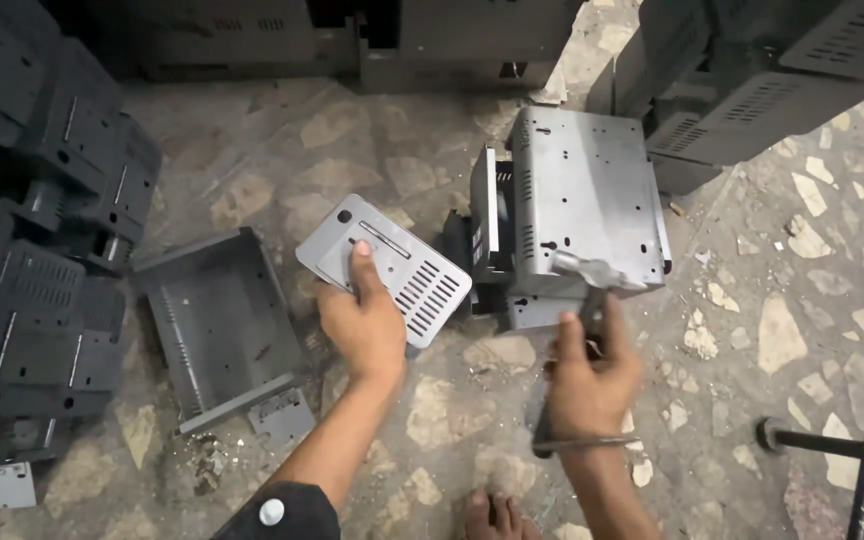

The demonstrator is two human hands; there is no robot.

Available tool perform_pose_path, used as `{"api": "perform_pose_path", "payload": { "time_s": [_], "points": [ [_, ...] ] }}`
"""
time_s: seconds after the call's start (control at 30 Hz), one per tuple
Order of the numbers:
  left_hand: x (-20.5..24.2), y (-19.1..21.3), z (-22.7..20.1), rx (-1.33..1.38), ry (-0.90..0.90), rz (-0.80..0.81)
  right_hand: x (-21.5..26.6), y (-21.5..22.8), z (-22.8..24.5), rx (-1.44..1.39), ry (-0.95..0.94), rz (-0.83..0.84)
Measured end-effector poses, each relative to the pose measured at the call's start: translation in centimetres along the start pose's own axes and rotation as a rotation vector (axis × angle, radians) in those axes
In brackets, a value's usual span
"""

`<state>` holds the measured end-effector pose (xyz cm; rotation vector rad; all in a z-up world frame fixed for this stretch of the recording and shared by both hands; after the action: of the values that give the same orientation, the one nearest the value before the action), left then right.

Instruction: The person holds a vented metal side panel against a metal enclosure body on the workshop floor and taps its edges with a claw hammer to straighten and fit it, then stacks the assembled enclosure with others. They pick up additional enclosure bodies and panels from stacks around them and repeat the hammering on each new part.

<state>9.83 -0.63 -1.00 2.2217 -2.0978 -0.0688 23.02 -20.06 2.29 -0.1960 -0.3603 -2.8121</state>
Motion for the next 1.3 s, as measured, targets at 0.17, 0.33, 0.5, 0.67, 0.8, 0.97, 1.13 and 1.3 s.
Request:
{"api": "perform_pose_path", "payload": {
  "time_s": [0.17, 0.33, 0.5, 0.67, 0.8, 0.97, 1.13, 1.3],
  "points": [
    [-0.4, 0.2, 0.5, -0.079, 0.088, 0.065, -0.6, -2.0, 1.2, 0.176, 0.041, 0.251],
    [-0.2, 0.4, 0.0, -0.053, -0.034, 0.010, -0.6, -2.3, -0.2, 0.080, -0.052, 0.227],
    [-0.7, 0.3, 0.5, -0.105, 0.047, 0.063, -2.0, -2.3, -0.7, 0.089, 0.115, 0.326],
    [-1.3, 0.6, -0.4, -0.010, 0.031, 0.095, -1.3, -3.1, 3.3, 0.258, 0.210, 0.363],
    [-1.3, 0.8, 0.1, -0.083, -0.015, 0.094, -0.9, -2.9, 2.3, 0.239, 0.051, 0.267],
    [-1.3, 0.2, 0.4, -0.036, -0.076, 0.086, 0.3, -3.4, 1.2, 0.118, 0.070, 0.258],
    [-1.2, 0.6, -0.2, -0.099, 0.040, 0.136, 2.6, -4.4, -3.0, -0.061, 0.065, 0.062],
    [-1.3, 0.1, 0.1, -0.018, -0.161, 0.079, 3.0, -4.7, -2.1, -0.112, -0.023, 0.018]
  ]
}}
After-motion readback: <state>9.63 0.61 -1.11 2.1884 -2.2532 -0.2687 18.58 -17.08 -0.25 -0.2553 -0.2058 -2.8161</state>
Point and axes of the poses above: each hand's wrist, its own x-axis away from the middle knuckle, its own y-axis out of the back of the hand, z = x × y, the point moved 4 cm from there along -x, towards the middle knuckle, and after that the axes turned 2 degrees about z, right-handed, at the moved point
